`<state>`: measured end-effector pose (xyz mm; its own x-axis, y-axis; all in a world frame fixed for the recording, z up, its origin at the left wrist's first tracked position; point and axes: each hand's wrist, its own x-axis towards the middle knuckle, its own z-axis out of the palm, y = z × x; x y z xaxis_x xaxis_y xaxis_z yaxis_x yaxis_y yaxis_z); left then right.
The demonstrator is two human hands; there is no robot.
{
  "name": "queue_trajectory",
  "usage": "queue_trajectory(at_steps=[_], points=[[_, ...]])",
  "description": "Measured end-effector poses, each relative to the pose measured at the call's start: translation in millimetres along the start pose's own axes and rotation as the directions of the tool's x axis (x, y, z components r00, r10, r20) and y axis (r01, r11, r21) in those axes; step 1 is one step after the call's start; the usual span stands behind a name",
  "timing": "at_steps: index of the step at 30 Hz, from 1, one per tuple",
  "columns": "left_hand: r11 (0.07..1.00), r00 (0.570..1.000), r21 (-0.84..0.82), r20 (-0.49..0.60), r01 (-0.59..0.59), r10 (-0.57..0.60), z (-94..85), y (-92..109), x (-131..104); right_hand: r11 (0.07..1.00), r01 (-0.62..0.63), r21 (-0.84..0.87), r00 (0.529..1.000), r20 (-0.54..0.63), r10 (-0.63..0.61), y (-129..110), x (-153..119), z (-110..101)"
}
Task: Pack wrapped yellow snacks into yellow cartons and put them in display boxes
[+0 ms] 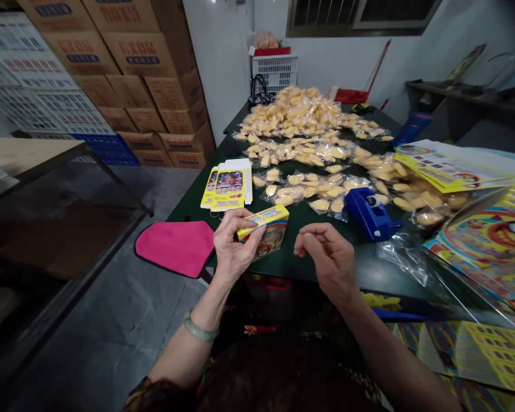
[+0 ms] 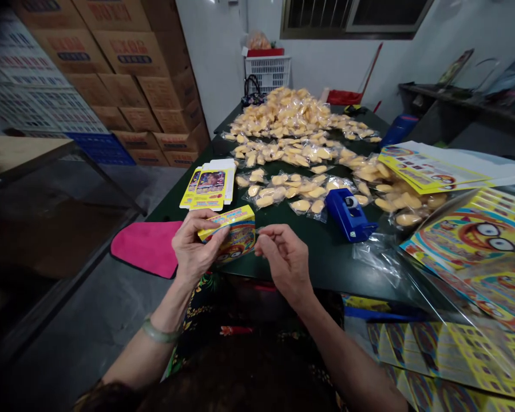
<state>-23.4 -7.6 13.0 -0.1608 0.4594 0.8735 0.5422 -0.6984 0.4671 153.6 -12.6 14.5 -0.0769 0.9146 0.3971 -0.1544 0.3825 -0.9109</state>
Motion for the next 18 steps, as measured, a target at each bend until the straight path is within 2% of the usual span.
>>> queue_trajectory(at_steps=[2, 4, 8, 11, 18], points=[[0.999, 0.999, 0.034, 0.011, -0.032, 0.032, -0.3, 3, 3, 0.974, -0.125, 0.187, 0.99, 0.089, 0.11, -9, -2, 13], [0.997, 0.998, 0.059, 0.028, -0.057, 0.055, -0.7, 6, 5, 0.9, -0.263, 0.348, 0.962, 0.165, 0.217, -13, -1, 26], [0.994, 0.997, 0.087, 0.044, -0.066, 0.062, -1.6, 8, 1, 0.751, -0.452, 0.481, 0.892, 0.262, 0.37, -15, 4, 44], [0.994, 0.998, 0.092, 0.044, -0.055, 0.051, -2.8, 9, -2, 0.74, -0.485, 0.466, 0.875, 0.27, 0.403, -16, 7, 48], [0.993, 0.996, 0.089, 0.056, -0.08, 0.075, -6.8, 8, -3, 0.782, -0.491, 0.385, 0.871, 0.202, 0.447, -15, 8, 51]])
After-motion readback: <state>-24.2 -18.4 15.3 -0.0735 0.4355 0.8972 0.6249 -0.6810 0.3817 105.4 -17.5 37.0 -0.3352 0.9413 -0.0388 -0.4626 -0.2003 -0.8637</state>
